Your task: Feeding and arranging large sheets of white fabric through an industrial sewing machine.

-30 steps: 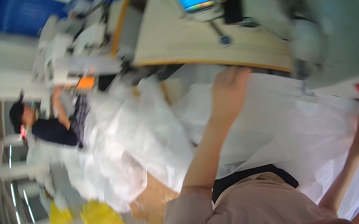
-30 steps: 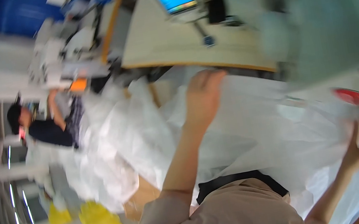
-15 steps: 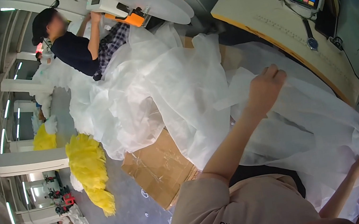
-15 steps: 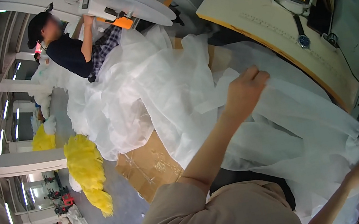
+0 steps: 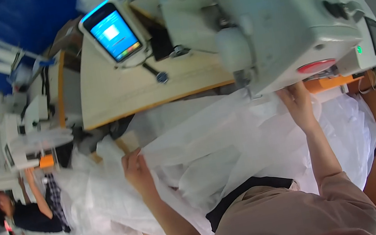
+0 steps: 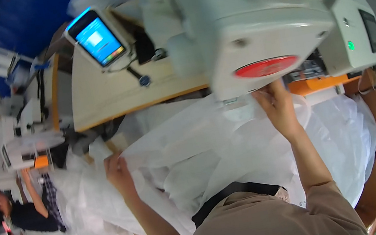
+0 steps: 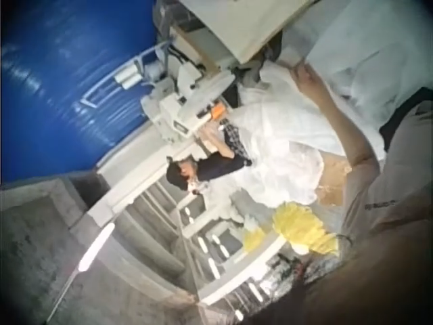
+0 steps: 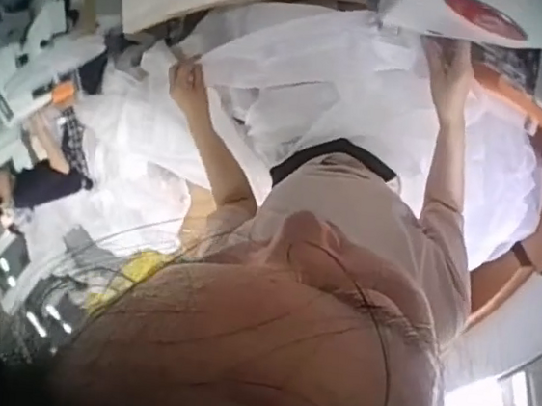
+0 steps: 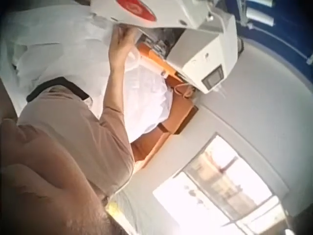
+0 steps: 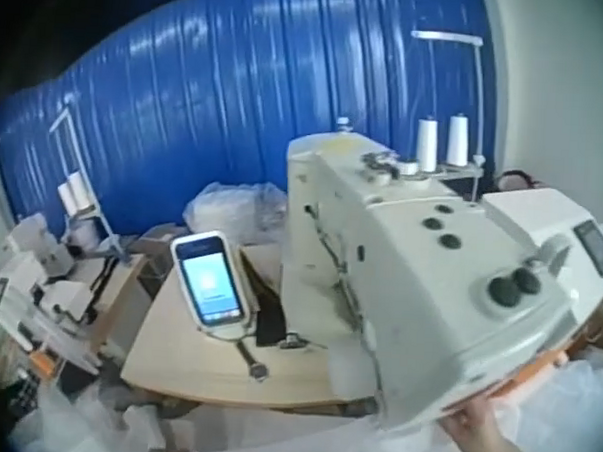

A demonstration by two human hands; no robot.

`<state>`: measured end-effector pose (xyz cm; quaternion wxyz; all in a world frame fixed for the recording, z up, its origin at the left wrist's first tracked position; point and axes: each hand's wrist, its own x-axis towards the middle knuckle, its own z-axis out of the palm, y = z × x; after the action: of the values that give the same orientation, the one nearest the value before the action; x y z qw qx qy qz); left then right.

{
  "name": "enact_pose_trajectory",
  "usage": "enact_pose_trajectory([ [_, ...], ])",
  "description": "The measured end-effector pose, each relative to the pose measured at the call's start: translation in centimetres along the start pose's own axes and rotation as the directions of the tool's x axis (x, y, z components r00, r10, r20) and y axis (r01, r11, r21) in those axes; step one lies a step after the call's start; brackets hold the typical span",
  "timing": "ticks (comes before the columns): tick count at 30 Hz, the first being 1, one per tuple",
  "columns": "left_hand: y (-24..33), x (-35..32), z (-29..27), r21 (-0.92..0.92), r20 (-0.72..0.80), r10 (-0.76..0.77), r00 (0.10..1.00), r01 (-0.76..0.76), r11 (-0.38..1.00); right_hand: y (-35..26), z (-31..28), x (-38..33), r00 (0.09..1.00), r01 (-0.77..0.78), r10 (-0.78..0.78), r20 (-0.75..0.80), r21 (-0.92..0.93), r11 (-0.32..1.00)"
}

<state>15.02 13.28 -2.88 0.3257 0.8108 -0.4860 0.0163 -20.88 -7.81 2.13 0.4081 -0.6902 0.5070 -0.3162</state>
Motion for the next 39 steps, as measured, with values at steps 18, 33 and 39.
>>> enact_pose_trajectory([
  [18, 14.8, 4.8, 2.7, -0.172, 0.203, 0.438, 0.876, -0.408, 0.896, 2.9, -10.9, -4.8, 0.869, -0.202, 0.184, -0.458, 0.010, 0.979],
  [33, 13.1, 4.9, 9.6, -0.235, -0.055, 0.215, 0.975, -0.222, 0.946, 17.8, -16.5, 0.1, 0.883, 0.046, -0.465, -0.054, -0.978, 0.202],
  [39, -6.4, -12.5, 1.6, 0.114, -0.495, -0.300, 0.815, 0.404, 0.908, 13.2, -15.1, 2.5, 0.797, 0.244, -0.587, 0.141, -0.965, 0.099],
])
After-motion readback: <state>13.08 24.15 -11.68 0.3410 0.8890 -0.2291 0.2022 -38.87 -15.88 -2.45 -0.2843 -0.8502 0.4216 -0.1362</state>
